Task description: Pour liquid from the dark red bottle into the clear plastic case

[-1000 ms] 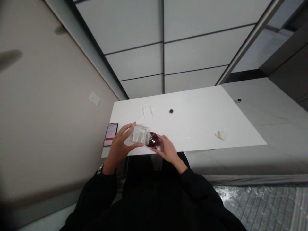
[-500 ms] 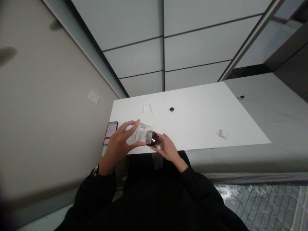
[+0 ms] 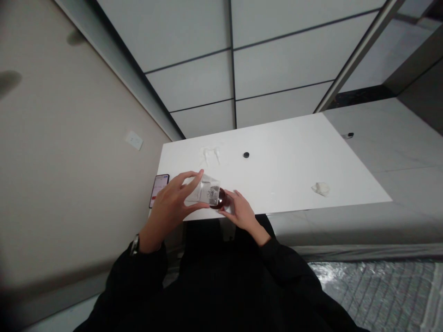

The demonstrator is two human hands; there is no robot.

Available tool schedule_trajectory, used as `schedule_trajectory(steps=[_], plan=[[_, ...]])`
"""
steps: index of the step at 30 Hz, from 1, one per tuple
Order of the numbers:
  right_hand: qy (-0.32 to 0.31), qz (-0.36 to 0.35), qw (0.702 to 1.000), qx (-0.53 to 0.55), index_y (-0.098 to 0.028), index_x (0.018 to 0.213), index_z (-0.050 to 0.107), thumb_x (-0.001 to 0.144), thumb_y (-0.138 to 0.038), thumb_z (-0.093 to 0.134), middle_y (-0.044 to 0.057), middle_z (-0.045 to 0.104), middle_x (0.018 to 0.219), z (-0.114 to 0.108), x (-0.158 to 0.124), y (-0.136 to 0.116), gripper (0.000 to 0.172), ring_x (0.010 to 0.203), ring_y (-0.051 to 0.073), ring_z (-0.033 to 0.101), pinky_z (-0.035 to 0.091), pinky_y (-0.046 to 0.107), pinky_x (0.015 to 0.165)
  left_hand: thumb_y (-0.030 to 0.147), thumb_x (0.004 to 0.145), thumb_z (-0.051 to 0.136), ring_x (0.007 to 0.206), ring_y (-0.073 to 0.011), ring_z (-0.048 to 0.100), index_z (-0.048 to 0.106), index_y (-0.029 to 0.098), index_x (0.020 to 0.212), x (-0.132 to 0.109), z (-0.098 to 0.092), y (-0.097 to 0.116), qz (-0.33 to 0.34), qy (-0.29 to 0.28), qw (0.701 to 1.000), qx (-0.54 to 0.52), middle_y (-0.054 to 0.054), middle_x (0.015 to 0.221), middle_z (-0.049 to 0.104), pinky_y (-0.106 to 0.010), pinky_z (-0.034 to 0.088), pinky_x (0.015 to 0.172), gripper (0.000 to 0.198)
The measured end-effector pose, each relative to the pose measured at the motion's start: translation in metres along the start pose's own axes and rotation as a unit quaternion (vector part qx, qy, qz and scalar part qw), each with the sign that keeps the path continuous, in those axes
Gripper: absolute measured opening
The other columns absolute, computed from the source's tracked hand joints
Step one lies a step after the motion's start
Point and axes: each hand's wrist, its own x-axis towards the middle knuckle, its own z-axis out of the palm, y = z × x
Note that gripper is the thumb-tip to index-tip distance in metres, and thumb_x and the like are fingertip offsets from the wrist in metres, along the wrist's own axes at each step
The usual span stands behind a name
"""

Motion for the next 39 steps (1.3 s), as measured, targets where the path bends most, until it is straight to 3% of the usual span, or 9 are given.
schedule_trajectory(steps=[18,28,39], plan=[[-0.005,0.002,1.000,0.005,-0.033,0.163,0.036,0.094,-0.052,0.075,0.011,0.067,0.149,0.001,0.001,-0.001,0.082,0.134,0.037,0.067,0.044,0.067,0.123,0.055,0.094,0.074,0.119,-0.0268,0.069,0.043,0.021,0.157,0.014,-0.014,0.014,-0.009,-0.074,0.995,0.062,-0.014,0.141,0.066,-0.032,0.060,0.083,0.078],[-0.006,-0.001,1.000,0.011,-0.030,0.162,0.038,0.094,-0.052,0.075,0.012,0.069,0.145,-0.001,0.003,-0.001,0.080,0.131,0.036,0.069,0.044,0.067,0.122,0.055,0.085,0.081,0.118,-0.0274,0.069,0.044,0.019,0.155,0.021,-0.018,0.020,-0.004,-0.091,0.991,0.094,-0.014,0.139,0.067,-0.031,0.060,0.080,0.087],[-0.010,0.012,1.000,0.012,-0.029,0.161,0.041,0.094,-0.057,0.072,0.013,0.068,0.146,0.000,0.002,-0.001,0.078,0.133,0.038,0.067,0.043,0.069,0.122,0.048,0.086,0.085,0.118,-0.0290,0.069,0.047,0.017,0.154,0.027,-0.020,0.026,0.002,-0.102,0.989,0.109,-0.016,0.136,0.068,-0.035,0.063,0.084,0.085]])
